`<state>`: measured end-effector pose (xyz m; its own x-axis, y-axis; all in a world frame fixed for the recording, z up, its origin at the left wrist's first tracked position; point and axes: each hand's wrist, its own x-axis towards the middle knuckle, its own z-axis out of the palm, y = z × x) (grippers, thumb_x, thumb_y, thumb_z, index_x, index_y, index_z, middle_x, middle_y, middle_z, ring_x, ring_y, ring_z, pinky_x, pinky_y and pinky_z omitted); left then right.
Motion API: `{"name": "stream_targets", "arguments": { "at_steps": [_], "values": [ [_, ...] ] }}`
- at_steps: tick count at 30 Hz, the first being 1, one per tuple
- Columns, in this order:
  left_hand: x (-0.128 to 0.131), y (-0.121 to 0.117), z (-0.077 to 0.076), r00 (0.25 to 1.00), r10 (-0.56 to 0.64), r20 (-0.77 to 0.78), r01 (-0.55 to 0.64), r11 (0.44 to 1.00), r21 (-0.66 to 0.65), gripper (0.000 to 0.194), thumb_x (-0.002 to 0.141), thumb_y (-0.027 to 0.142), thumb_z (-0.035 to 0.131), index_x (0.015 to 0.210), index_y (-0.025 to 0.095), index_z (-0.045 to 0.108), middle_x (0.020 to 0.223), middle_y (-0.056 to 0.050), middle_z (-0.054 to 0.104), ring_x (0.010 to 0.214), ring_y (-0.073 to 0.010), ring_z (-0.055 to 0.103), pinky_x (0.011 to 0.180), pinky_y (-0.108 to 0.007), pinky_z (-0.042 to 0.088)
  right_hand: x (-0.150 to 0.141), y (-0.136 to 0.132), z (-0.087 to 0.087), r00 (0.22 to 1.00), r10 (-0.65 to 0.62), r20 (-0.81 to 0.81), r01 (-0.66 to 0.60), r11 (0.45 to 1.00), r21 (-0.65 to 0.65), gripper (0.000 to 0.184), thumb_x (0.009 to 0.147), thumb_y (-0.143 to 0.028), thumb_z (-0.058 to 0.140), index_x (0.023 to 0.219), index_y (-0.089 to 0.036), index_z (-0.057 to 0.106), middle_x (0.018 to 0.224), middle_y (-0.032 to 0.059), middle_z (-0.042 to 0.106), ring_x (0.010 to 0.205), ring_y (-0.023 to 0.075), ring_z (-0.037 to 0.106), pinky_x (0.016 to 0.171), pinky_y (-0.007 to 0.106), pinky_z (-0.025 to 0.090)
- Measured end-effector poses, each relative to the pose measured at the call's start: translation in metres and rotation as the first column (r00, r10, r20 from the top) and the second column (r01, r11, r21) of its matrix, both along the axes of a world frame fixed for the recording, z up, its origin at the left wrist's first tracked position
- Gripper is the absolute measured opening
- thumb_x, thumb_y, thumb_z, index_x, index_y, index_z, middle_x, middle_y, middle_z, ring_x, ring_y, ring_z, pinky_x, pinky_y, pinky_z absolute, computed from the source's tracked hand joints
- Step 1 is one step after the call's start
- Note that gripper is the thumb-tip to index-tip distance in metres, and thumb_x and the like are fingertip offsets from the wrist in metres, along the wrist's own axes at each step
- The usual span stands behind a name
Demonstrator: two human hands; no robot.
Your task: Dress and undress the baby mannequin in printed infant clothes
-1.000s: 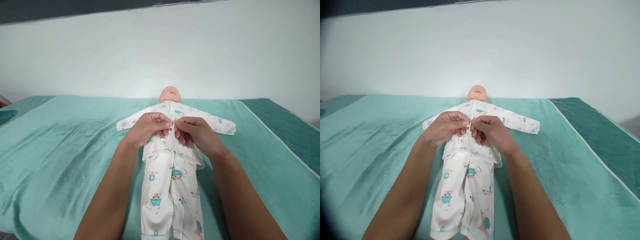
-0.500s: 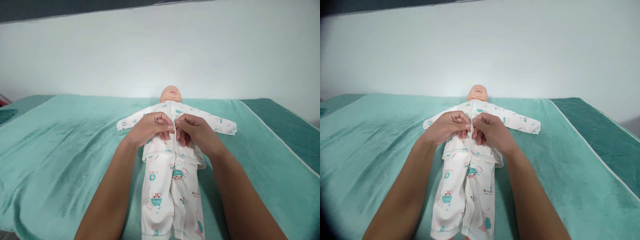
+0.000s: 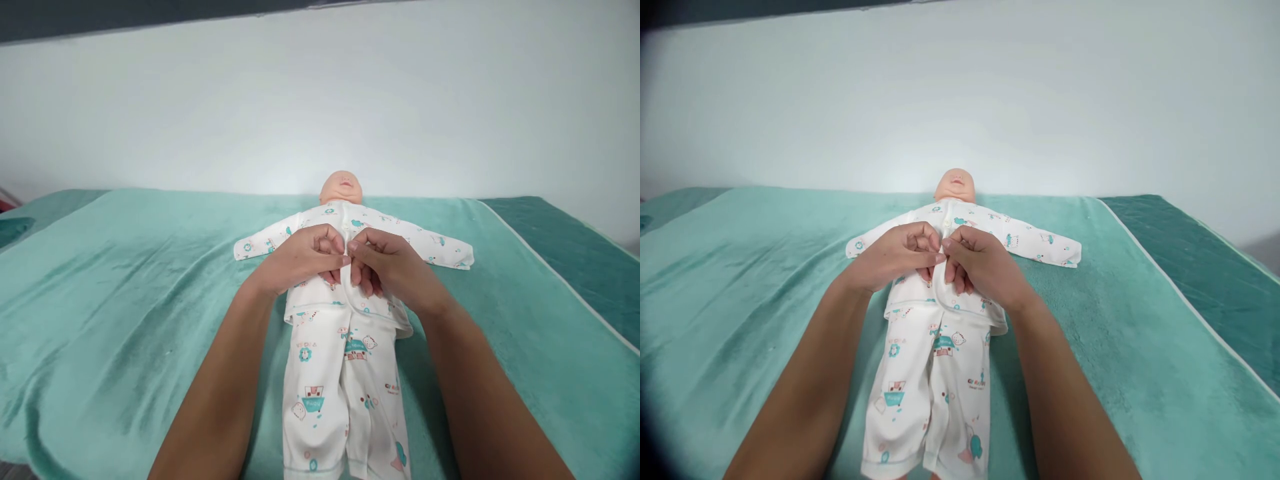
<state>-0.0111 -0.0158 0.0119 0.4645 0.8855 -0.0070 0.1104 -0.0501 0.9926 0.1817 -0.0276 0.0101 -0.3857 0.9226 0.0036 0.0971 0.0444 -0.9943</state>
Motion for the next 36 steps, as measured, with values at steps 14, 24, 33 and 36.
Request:
{"name": "stream_targets", "arguments": {
  "at_steps": [14,24,33,36],
  "values": [
    [-0.0024,-0.0002,-0.0020,0.995,-0.070,-0.066,0.071,0.997,0.008,0.015,0.083,0.014,0.055,0.094,0.023,0.049,0.051,0.006,0.061,0.046,-0.0095,0.057,0.046,-0.019,0.038,-0.0012,-0.0013,0.0009,1.000,-0.021,0.015,0.021,1.000,0.008,0.032,0.097,-0.042,0.058,0.074,-0.021,0.051,0.058,-0.0037,0.062,0.041,0.0073,0.052,0.037,0.020,0.034],
    [-0.0044,0.0034,-0.0045,0.988,-0.145,0.045,0.146,0.989,-0.015,0.017,0.079,0.011,0.057,0.089,0.023,0.050,0.041,0.010,0.051,0.035,-0.0051,0.032,0.040,-0.020,0.022,-0.0030,-0.0023,0.0021,0.999,-0.043,0.007,0.043,0.999,-0.007,0.031,0.094,-0.046,0.063,0.078,-0.022,0.051,0.057,-0.0037,0.063,0.041,0.0077,0.052,0.037,0.020,0.034],
    [-0.0067,0.0044,-0.0047,0.983,-0.175,0.049,0.178,0.982,-0.057,0.014,0.084,0.014,0.060,0.088,0.023,0.051,0.041,0.008,0.054,0.033,-0.0054,0.035,0.039,-0.019,0.027,0.0034,0.0016,-0.0022,0.999,0.047,-0.010,-0.047,0.999,-0.002,0.019,0.092,-0.038,0.066,0.096,-0.023,0.054,0.059,-0.0066,0.062,0.043,0.0081,0.054,0.039,0.019,0.036],
    [-0.0060,0.0040,-0.0042,0.982,-0.187,0.029,0.188,0.980,-0.063,0.013,0.084,0.017,0.062,0.087,0.023,0.051,0.041,0.008,0.055,0.031,-0.0056,0.037,0.038,-0.019,0.029,0.0021,0.0001,0.0001,0.999,0.035,-0.013,-0.036,0.999,-0.021,0.013,0.094,-0.034,0.061,0.096,-0.023,0.054,0.058,-0.0065,0.061,0.043,0.0081,0.053,0.038,0.019,0.035]
  ]
}}
